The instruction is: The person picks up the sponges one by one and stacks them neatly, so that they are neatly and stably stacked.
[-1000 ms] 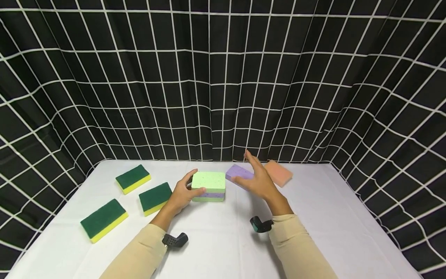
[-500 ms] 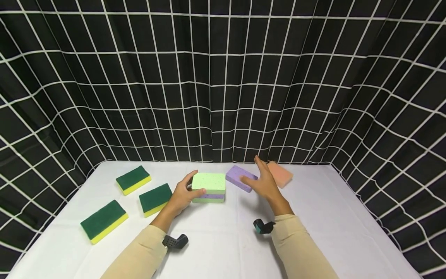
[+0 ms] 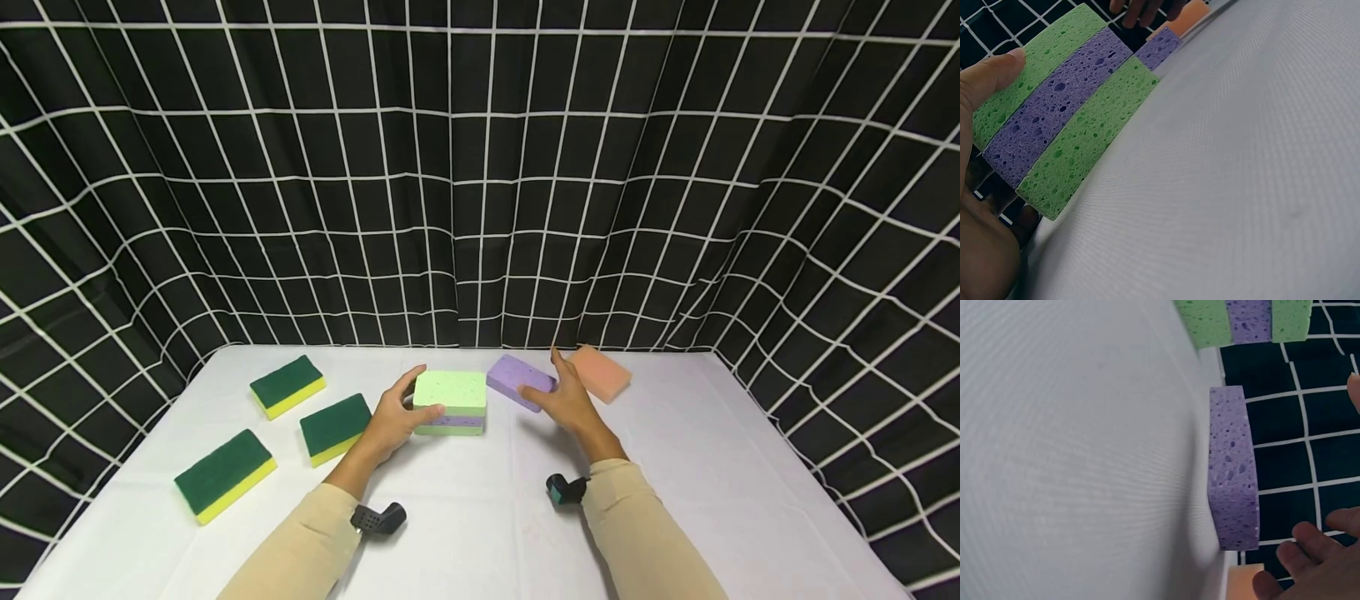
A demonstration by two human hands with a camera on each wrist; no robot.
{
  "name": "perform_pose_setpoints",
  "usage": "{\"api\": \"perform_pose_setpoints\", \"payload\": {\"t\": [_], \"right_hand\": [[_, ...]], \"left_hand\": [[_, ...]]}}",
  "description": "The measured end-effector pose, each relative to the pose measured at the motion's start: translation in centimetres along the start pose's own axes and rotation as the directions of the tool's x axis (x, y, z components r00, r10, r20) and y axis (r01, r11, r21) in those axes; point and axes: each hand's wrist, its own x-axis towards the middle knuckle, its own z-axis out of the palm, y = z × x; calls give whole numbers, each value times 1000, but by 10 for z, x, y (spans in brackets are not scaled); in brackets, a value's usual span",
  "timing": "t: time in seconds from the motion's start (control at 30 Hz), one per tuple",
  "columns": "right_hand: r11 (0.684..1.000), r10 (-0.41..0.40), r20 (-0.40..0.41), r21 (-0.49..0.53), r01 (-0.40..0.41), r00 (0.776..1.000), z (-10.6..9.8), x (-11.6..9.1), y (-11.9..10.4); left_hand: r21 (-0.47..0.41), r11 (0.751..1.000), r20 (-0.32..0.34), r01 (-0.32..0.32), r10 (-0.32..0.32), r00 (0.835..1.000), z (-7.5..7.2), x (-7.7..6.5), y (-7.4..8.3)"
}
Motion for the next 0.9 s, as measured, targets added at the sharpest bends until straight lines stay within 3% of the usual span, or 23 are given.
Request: {"api": "perform_pose_setpoints", "payload": {"t": [0.2, 0.3, 0.4, 0.73, 0.9], "right_hand": [[998, 35, 49, 41, -38, 998, 4, 2, 6], [996, 68, 63, 51, -72, 996, 5, 1, 8], [993, 98, 64, 54, -102, 993, 7, 1, 10], [985, 168, 73, 26, -171, 983, 15, 1, 21], [988, 156, 47, -27, -155, 987, 20, 1, 20]], "left_hand": [[1, 1000, 20, 8, -8, 1000, 2, -7, 17], [-4, 1000, 7, 3, -3, 1000, 3, -8, 15], [-6, 1000, -8, -7, 7, 1000, 5, -2, 0], [-6, 1000, -7, -13, 13, 1000, 2, -1, 0], [-2, 1000, -10, -21, 21, 1000, 0, 0, 2]]}}
